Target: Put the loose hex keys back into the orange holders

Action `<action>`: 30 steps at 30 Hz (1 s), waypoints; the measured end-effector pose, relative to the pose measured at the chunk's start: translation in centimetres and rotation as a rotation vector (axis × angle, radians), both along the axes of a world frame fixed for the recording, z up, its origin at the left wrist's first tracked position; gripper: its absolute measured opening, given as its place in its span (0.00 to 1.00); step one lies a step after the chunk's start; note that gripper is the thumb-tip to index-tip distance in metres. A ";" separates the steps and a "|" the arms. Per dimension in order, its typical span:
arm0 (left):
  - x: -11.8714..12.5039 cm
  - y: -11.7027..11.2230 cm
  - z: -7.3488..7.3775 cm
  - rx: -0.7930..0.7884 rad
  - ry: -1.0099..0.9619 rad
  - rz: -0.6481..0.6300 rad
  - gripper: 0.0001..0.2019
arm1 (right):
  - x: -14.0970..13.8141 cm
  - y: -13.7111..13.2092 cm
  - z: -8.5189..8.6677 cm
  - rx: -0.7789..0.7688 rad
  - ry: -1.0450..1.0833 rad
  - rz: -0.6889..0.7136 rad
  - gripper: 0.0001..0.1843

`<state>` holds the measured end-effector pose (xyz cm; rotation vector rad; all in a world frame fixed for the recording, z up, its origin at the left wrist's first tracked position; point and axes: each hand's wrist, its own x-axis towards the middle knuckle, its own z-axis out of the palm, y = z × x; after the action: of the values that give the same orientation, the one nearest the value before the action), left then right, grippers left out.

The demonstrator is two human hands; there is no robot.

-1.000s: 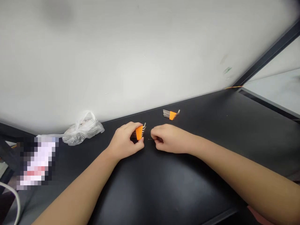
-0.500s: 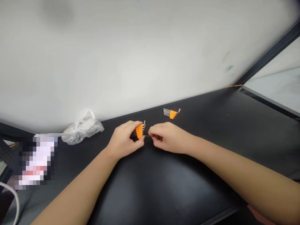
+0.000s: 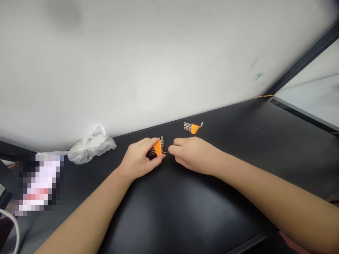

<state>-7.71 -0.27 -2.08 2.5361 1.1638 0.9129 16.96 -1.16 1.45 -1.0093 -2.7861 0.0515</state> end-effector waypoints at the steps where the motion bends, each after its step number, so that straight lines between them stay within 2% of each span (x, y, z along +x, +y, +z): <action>1: 0.0 0.0 0.0 -0.002 -0.001 -0.002 0.24 | 0.0 -0.1 0.0 0.004 -0.015 0.003 0.04; 5: -0.1 0.1 -0.1 -0.013 0.019 -0.004 0.23 | -0.1 -0.1 -0.3 0.017 -0.027 0.007 0.05; 11: -0.3 0.3 -0.2 -0.014 0.007 0.013 0.25 | 0.6 0.3 -0.6 0.123 0.050 0.046 0.11; 16: -0.2 0.2 -0.3 -0.033 0.011 -0.019 0.23 | 0.1 0.1 -0.8 0.073 0.138 0.160 0.14; 19: -0.1 0.2 -0.2 -0.032 0.014 -0.076 0.24 | -0.5 0.4 -1.3 -0.082 0.327 0.185 0.13; 21: -0.1 0.2 -0.1 -0.018 -0.019 -0.081 0.25 | -0.7 0.8 -1.8 -0.242 0.514 0.112 0.08; 23: -0.1 0.1 0.1 -0.006 -0.056 -0.094 0.26 | -0.8 1.3 -2.3 -0.493 0.686 0.014 0.06; 26: 0.1 -0.1 0.6 0.011 -0.084 -0.142 0.27 | -0.9 1.9 -3.1 -0.952 0.822 -0.074 0.16; 27: 0.2 -0.2 0.7 0.010 -0.080 -0.158 0.27 | -0.9 2.0 -3.3 -1.056 0.826 -0.086 0.19; 29: 0.3 -0.4 0.9 0.000 -0.062 -0.180 0.28 | -0.9 2.2 -3.3 -1.112 0.771 -0.101 0.23; 30: 0.4 -0.4 1.0 -0.008 -0.046 -0.177 0.28 | -0.7 2.3 -3.1 -1.051 0.720 -0.105 0.23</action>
<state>-7.35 -0.69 -1.10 2.5484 0.9101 0.9153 16.25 1.11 -1.64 -0.9842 -1.9259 1.6111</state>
